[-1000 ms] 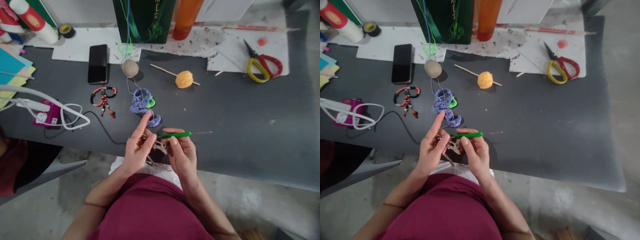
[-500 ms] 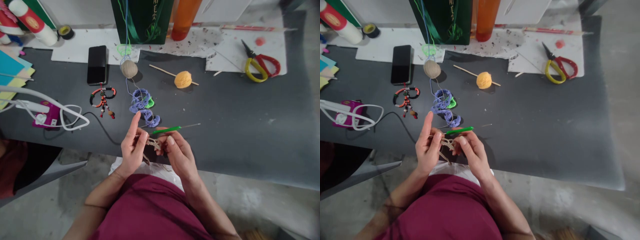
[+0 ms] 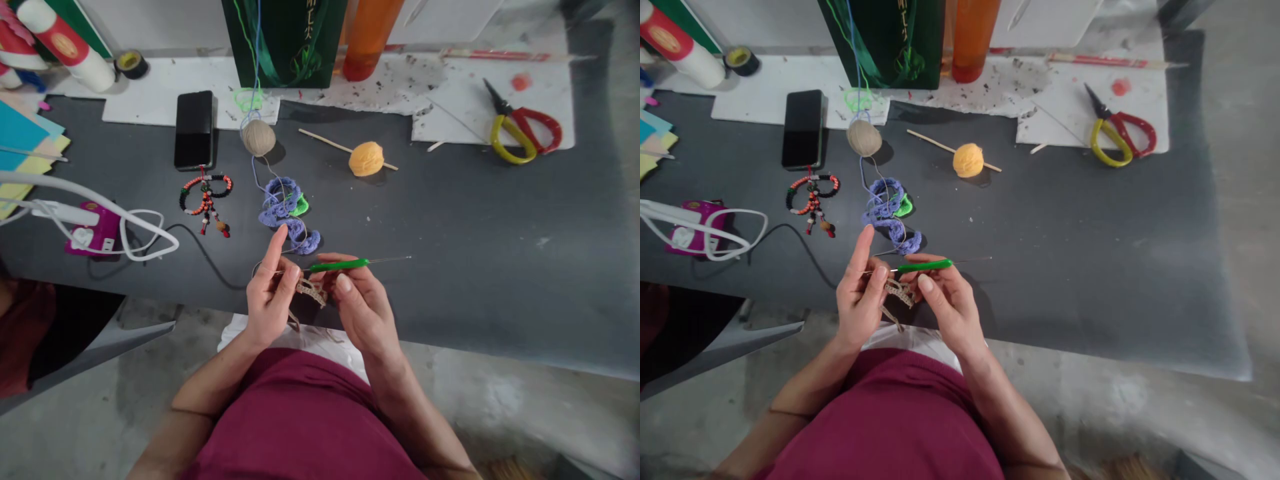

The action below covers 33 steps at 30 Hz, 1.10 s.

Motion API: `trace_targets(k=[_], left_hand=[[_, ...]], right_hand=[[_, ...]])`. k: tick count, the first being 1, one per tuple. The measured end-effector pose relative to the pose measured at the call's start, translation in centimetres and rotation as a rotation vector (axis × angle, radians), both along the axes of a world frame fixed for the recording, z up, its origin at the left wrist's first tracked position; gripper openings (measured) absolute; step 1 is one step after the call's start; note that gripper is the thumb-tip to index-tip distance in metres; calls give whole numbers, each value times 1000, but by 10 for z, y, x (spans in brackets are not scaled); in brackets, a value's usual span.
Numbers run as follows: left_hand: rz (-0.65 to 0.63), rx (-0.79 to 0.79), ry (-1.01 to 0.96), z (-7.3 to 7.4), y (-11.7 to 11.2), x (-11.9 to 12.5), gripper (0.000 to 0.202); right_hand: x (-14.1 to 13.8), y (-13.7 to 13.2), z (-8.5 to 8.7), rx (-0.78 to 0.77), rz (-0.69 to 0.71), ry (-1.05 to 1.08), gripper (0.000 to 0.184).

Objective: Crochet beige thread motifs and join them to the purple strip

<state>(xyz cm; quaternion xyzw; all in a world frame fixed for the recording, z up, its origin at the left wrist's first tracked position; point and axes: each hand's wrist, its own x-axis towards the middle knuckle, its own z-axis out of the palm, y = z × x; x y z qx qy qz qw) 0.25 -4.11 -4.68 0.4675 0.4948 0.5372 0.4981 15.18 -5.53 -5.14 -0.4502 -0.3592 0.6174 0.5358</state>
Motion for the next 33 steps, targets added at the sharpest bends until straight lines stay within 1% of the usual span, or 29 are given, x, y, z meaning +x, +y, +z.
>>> trace_targets(k=[3, 7, 10, 14, 18, 22, 26, 28, 33], left_hand=[[0, 9, -16, 0, 0, 0, 55], [15, 0, 4, 1, 1, 1, 55], [26, 31, -18, 1, 3, 1, 53], [28, 55, -49, -1, 2, 1, 50], [-14, 27, -33, -2, 0, 0, 53], [-67, -1, -14, 2, -1, 2, 57], [-117, -21, -126, 4, 0, 6, 52], [-140, -30, -176, 4, 0, 6, 53], [-207, -15, -163, 2, 0, 3, 58]], right_hand=[[-1, 0, 1, -35, -10, 2, 38], [-3, 4, 6, -32, 30, 3, 35], [-3, 6, 8, -28, 0, -11, 34], [-1, 5, 6, -13, -26, -11, 29], [1, 4, 4, 10, -14, -32, 26], [0, 3, 1, 31, -22, -62, 20], [-2, 3, -2, 21, -51, -52, 16], [-2, 2, -3, 9, -62, -28, 16], [-1, 1, -3, 7, -80, -20, 16]])
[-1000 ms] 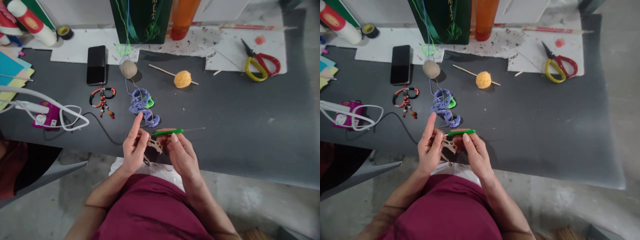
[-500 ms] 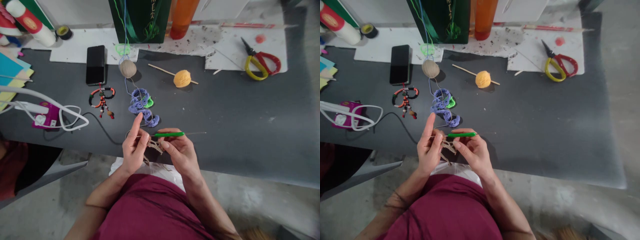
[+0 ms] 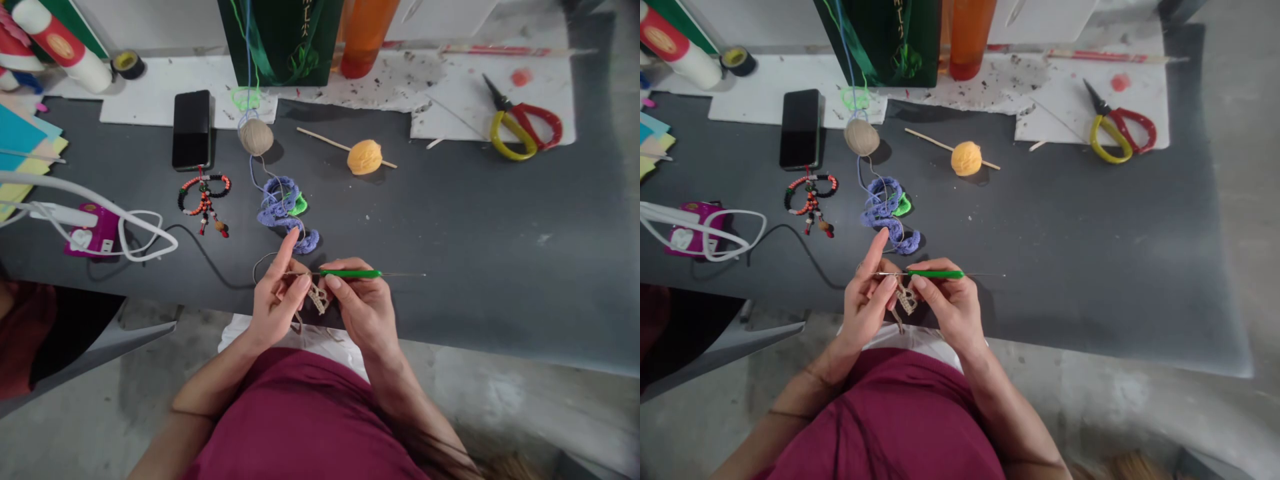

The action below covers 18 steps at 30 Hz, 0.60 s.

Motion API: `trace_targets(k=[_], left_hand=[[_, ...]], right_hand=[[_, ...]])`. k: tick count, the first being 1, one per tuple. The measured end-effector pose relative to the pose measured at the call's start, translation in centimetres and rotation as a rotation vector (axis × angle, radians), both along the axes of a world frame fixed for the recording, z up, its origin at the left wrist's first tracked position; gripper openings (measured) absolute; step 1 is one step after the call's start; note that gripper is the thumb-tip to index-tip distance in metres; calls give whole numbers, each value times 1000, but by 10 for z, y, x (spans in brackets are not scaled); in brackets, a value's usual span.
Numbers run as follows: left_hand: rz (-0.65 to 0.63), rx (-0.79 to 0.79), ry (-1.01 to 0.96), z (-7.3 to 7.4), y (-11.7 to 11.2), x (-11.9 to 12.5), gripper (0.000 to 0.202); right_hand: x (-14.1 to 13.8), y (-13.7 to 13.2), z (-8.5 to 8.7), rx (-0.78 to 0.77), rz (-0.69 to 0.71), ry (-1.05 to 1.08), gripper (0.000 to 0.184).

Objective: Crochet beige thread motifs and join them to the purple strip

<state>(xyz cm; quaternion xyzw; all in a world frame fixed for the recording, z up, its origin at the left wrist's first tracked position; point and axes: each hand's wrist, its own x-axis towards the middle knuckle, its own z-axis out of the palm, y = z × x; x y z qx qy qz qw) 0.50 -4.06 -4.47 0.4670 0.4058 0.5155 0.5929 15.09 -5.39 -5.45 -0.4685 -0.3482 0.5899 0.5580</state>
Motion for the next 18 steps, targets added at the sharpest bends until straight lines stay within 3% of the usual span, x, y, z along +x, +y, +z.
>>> trace_targets(k=[10, 18], left_hand=[[41, -50, 78, -4, -1, -3, 64], [39, 189, 32, -11, 3, 0, 60]], right_hand=[[2, 1, 2, 38, 62, -44, 17], [2, 4, 6, -8, 69, -6, 25]])
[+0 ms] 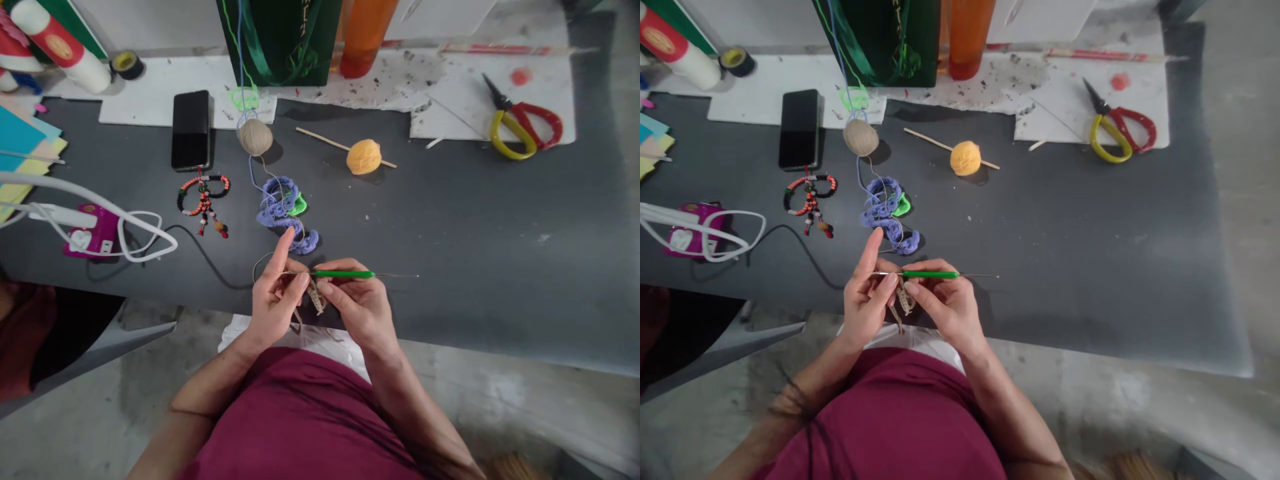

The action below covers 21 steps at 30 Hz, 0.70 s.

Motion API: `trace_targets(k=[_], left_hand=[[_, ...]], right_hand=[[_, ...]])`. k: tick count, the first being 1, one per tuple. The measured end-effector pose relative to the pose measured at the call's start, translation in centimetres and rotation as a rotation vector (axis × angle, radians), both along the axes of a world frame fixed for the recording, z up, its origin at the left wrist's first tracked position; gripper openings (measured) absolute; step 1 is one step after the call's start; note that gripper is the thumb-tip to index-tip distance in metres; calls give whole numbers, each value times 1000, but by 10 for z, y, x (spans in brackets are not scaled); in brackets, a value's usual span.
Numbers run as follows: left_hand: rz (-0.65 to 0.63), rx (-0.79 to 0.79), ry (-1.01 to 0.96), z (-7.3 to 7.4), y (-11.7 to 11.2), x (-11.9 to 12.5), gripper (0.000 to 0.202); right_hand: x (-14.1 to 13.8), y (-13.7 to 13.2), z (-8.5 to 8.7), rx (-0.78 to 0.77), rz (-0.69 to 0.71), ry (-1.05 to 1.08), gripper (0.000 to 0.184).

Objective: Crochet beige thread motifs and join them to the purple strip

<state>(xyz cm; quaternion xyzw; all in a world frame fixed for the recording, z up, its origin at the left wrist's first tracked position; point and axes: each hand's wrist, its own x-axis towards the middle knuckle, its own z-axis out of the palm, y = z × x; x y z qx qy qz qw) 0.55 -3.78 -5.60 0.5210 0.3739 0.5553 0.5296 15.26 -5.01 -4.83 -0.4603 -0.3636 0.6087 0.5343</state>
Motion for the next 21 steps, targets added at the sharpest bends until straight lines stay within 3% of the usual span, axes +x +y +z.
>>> trace_targets(k=[13, 21], left_hand=[[22, -81, 45, 4, -1, -1, 58], [-55, -38, -157, 1, 1, 3, 50]], right_hand=[[2, -1, -6, 11, -5, -12, 17], [0, -2, -9, -27, -72, -3, 20]])
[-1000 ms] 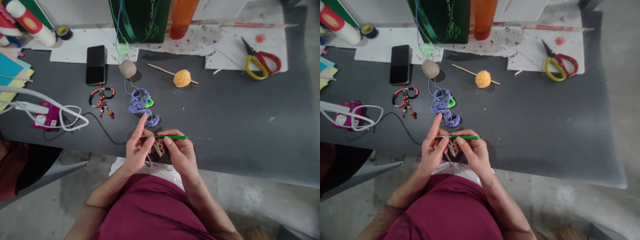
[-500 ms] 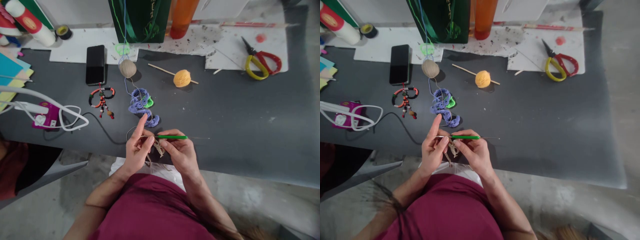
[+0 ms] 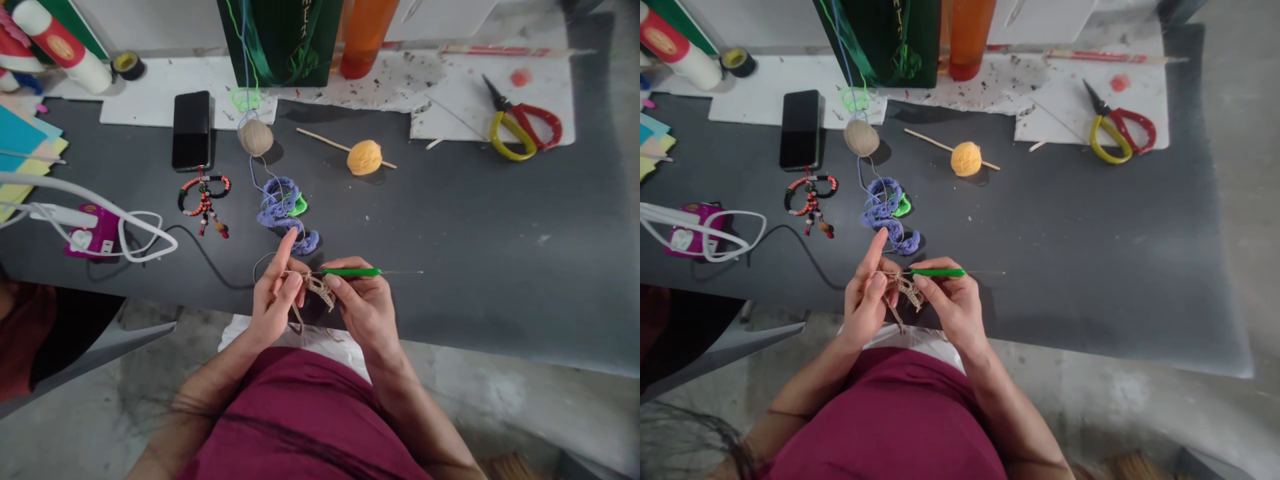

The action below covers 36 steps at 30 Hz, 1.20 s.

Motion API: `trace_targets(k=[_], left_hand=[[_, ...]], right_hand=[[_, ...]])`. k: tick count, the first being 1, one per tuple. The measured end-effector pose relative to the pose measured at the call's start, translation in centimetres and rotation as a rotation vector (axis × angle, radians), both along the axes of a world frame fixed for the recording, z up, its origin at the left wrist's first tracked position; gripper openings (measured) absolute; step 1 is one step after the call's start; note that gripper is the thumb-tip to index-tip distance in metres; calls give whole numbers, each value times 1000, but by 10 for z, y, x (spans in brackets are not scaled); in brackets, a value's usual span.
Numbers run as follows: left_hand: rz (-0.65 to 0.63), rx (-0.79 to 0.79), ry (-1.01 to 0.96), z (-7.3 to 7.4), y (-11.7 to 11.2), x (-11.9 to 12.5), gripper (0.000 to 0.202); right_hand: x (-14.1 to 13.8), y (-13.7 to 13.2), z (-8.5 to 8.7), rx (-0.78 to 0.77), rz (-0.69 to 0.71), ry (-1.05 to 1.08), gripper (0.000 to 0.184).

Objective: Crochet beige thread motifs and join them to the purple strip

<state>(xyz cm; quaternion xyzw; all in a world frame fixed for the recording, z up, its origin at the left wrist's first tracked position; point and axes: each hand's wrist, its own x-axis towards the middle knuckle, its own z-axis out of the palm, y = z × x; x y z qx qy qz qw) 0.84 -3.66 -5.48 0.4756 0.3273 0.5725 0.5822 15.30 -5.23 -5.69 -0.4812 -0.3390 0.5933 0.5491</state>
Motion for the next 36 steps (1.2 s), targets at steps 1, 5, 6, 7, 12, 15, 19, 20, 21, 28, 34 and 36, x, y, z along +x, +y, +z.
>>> trace_targets(k=[1, 5, 6, 7, 12, 15, 19, 20, 21, 28, 34, 36], left_hand=[[-9, -6, 4, 0, 0, 0, 50], [-17, -14, 102, -2, -3, -4, 59], [-13, -20, 125, -2, -3, -4, 60], [-8, -26, 139, -2, -3, -5, 60], [3, -1, 92, -2, -1, -5, 60], [24, 12, 104, -2, -1, -6, 59], [61, 19, 124, -2, -1, -5, 59], [70, 25, 129, -2, -1, -5, 59], [76, 33, 134, -2, -1, -5, 59], [108, 62, 177, -2, -2, -3, 60], [109, 48, 182, 1, -2, -3, 58], [123, 51, 195, 2, -2, -2, 58]], right_hand=[[0, 0, 0, -3, -13, 9, 20], [-1, 0, 1, 2, -52, 35, 19], [-1, 0, 1, 10, -67, 33, 18], [-1, 0, 2, 19, -86, 27, 18], [-2, 4, 7, 113, -217, 22, 13], [-3, 5, 11, 172, -300, 35, 11], [-2, 3, 14, 165, -291, -5, 12], [-2, 2, 14, 158, -277, -10, 13], [-2, 1, 15, 148, -268, -13, 14], [-4, -2, 12, 76, -227, -59, 16], [-6, -7, 6, 81, -148, -79, 13], [-7, -8, 7, 76, -119, -67, 13]])
